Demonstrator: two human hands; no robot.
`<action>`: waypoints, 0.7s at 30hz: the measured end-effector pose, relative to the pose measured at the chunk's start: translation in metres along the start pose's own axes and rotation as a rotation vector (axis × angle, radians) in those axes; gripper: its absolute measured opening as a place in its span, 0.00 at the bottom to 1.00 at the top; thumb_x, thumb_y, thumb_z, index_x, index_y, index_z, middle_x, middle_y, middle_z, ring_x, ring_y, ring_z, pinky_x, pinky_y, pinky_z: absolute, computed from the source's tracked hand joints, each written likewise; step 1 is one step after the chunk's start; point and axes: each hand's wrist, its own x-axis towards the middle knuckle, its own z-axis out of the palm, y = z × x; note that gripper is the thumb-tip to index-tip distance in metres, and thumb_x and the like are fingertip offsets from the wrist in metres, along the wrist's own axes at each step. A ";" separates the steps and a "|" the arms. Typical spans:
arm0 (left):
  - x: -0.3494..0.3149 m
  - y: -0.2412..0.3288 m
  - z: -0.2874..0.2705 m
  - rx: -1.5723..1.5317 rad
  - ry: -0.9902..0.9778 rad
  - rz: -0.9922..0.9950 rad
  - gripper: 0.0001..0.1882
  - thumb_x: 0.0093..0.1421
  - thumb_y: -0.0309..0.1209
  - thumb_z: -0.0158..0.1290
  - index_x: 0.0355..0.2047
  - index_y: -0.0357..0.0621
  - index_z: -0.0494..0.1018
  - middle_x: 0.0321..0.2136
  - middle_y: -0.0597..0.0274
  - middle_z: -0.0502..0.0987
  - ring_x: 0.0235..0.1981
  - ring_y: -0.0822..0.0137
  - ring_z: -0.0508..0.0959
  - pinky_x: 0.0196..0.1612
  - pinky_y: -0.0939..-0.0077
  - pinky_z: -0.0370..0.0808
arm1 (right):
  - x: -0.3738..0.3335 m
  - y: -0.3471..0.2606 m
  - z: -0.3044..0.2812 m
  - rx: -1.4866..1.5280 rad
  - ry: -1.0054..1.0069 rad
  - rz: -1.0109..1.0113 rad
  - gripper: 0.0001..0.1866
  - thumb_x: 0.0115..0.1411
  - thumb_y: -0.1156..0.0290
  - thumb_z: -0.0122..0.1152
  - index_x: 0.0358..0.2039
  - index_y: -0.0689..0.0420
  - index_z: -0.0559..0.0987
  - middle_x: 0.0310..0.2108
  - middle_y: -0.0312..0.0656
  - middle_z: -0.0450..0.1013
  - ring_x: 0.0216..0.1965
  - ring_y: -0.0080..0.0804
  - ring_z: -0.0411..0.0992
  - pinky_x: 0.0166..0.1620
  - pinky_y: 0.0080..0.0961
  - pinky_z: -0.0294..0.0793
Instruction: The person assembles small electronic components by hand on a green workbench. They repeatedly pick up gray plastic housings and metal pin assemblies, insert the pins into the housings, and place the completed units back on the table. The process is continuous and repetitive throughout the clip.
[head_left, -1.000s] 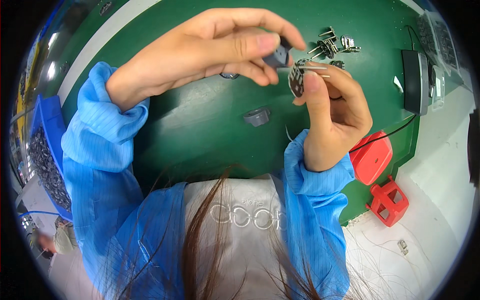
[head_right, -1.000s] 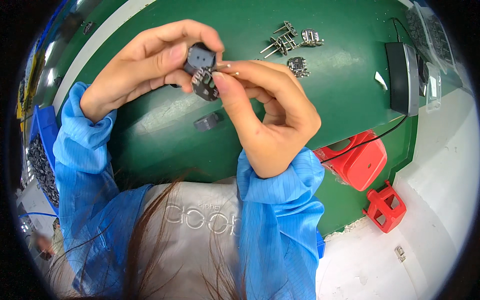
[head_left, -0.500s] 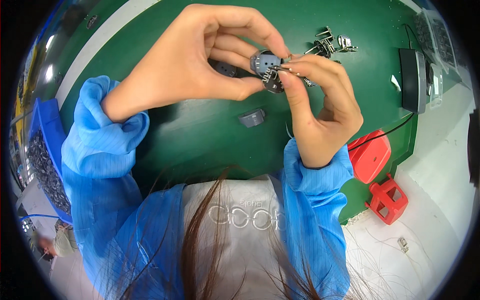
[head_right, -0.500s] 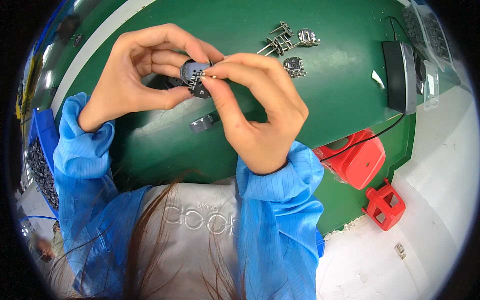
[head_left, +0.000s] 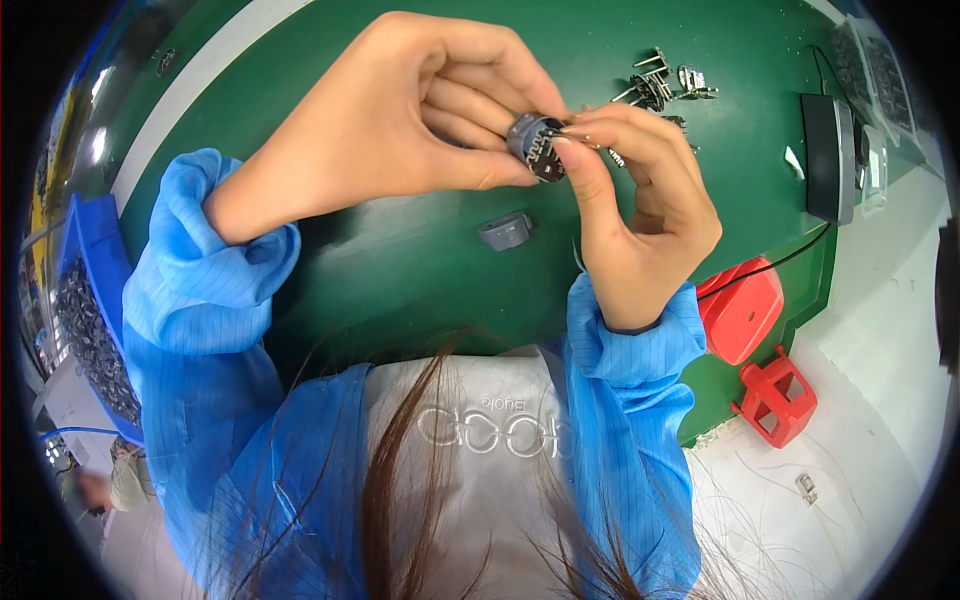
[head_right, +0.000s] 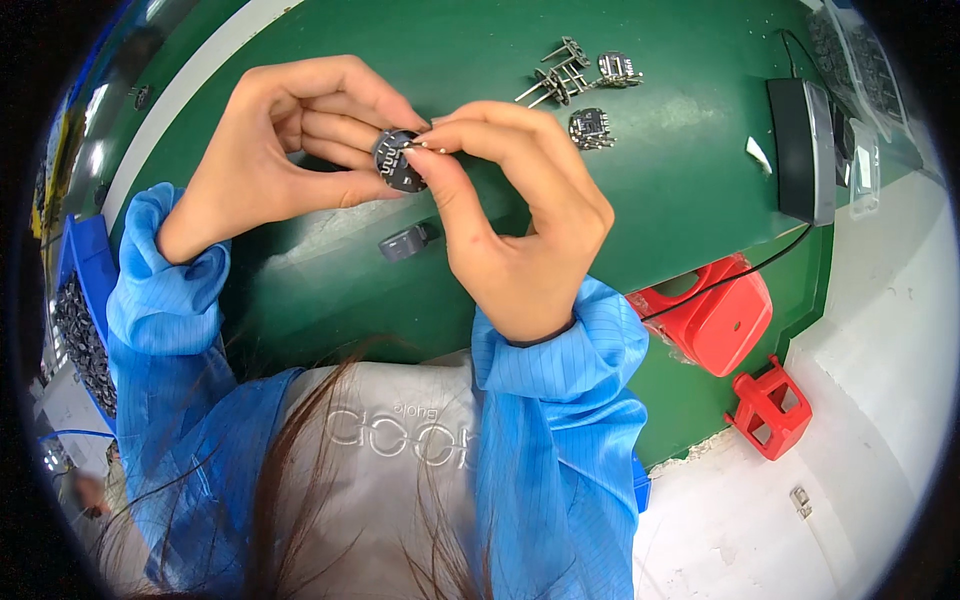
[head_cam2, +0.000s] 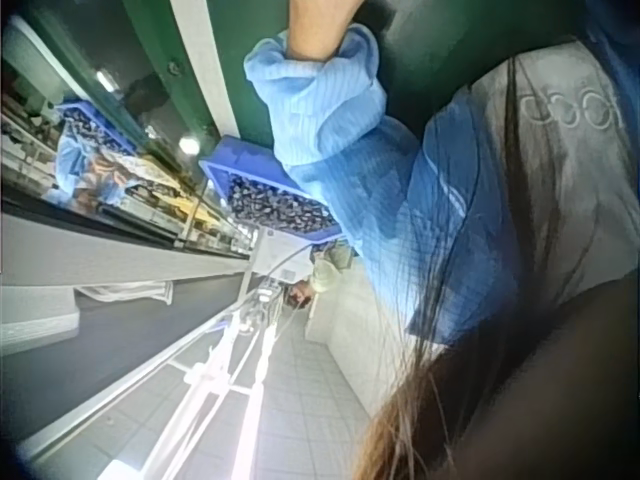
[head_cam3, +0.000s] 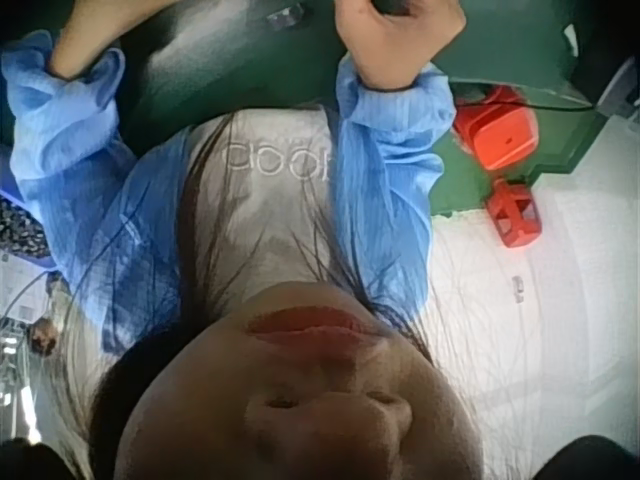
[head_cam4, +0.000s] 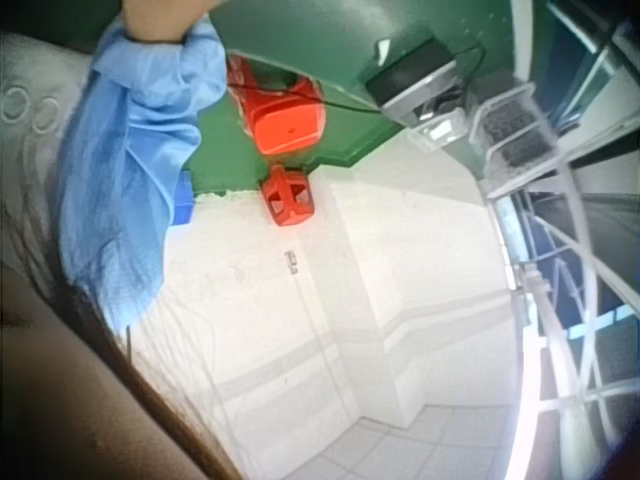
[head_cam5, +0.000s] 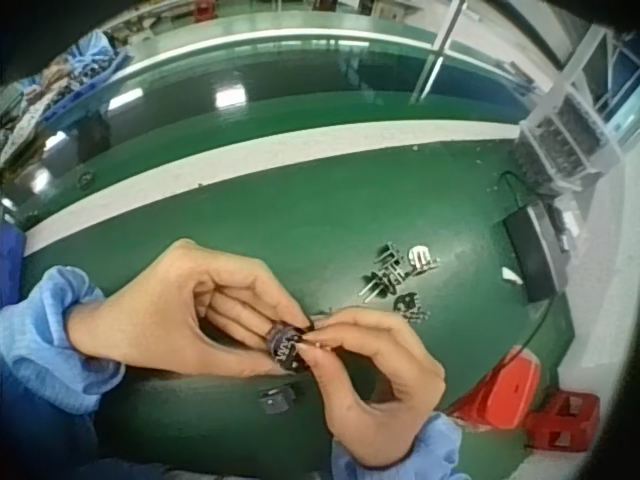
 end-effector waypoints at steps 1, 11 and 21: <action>0.000 0.003 -0.001 0.013 -0.012 -0.013 0.19 0.51 0.15 0.64 0.43 0.31 0.74 0.40 0.53 0.81 0.43 0.65 0.83 0.47 0.73 0.82 | 0.000 0.000 0.001 0.002 0.000 0.003 0.08 0.47 0.82 0.72 0.29 0.60 0.83 0.32 0.42 0.78 0.33 0.31 0.78 0.38 0.24 0.76; 0.002 0.005 -0.004 -0.057 -0.062 -0.049 0.15 0.51 0.14 0.64 0.41 0.29 0.78 0.37 0.51 0.82 0.40 0.65 0.83 0.46 0.74 0.82 | 0.001 -0.003 -0.001 -0.118 -0.046 -0.089 0.08 0.47 0.84 0.72 0.29 0.61 0.84 0.31 0.42 0.79 0.32 0.31 0.79 0.36 0.23 0.78; 0.001 0.005 -0.001 -0.060 -0.087 -0.042 0.17 0.52 0.13 0.62 0.44 0.29 0.77 0.36 0.52 0.82 0.39 0.65 0.83 0.45 0.75 0.81 | 0.003 -0.003 -0.002 -0.174 -0.057 -0.101 0.07 0.48 0.84 0.70 0.29 0.61 0.84 0.31 0.42 0.79 0.31 0.30 0.78 0.35 0.23 0.77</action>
